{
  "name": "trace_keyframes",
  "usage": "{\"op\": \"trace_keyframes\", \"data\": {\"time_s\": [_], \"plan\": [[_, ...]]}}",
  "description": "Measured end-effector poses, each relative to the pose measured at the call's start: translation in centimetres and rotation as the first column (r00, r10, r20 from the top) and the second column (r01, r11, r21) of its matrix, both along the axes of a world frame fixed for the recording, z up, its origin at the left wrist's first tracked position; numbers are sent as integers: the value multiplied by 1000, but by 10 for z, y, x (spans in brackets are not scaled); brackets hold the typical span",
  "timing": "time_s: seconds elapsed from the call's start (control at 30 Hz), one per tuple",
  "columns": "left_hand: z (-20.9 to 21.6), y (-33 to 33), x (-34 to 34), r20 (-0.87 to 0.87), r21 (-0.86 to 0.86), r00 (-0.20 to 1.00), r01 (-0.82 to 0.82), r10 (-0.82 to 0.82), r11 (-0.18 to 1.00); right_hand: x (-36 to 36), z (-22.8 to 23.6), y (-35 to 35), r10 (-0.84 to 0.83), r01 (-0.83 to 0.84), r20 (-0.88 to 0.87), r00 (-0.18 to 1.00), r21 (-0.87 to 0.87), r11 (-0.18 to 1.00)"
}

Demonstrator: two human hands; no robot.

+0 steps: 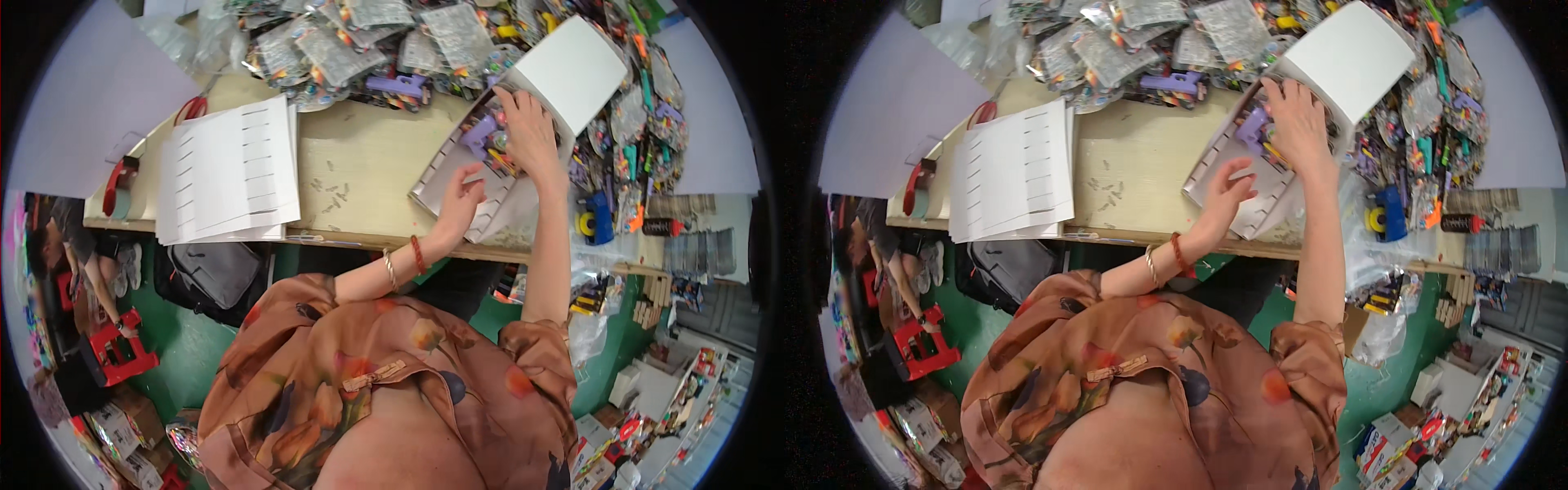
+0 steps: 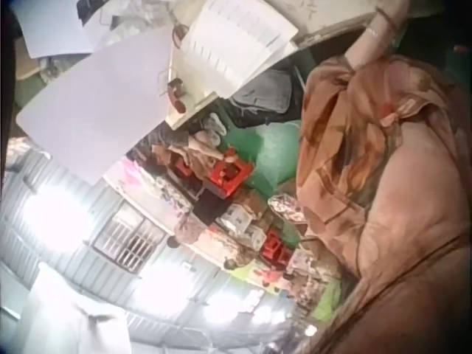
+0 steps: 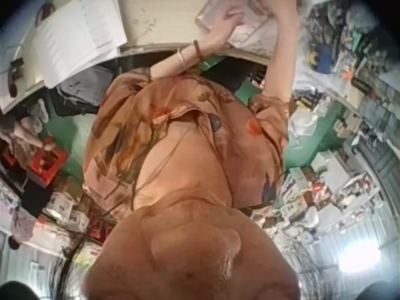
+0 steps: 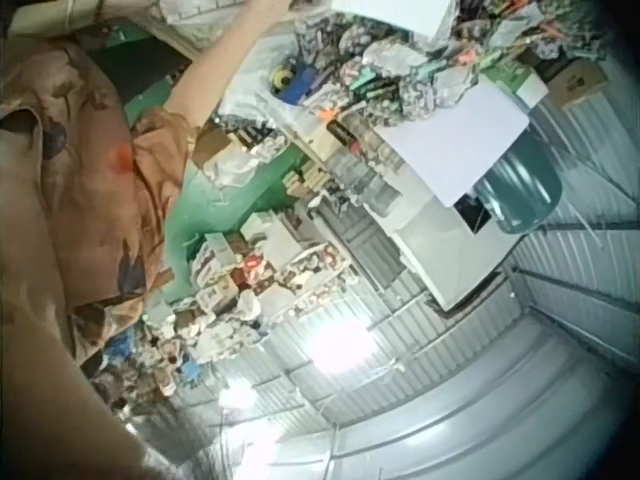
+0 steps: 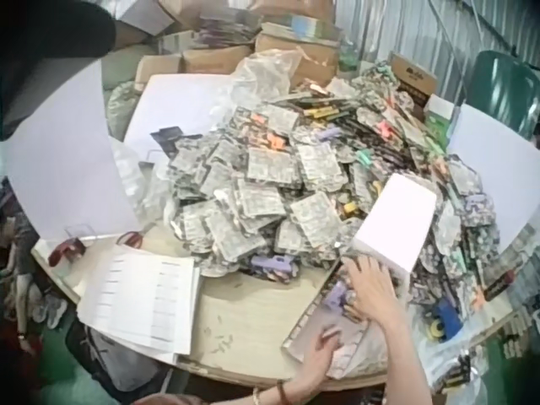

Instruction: Packing individual toy gun packets into a cardboard display box and bagging the completed box.

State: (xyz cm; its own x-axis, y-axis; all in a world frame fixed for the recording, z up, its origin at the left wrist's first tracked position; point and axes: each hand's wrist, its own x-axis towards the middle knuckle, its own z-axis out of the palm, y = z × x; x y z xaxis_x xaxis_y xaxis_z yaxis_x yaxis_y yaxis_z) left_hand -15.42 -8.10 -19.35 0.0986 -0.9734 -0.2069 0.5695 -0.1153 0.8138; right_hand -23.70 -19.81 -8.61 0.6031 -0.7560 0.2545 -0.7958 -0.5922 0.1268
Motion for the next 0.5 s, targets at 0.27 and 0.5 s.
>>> {"op": "trace_keyframes", "data": {"time_s": [0.27,0.5], "plan": [[5,-46,167,111,-112,669,-726,735,679,29,-5,14,-41,52,72,997,-155,987],[-1,-128,266,402,-107,616,-703,677,703,121,-7,28,260,-235,648,716,-126,964]]}}
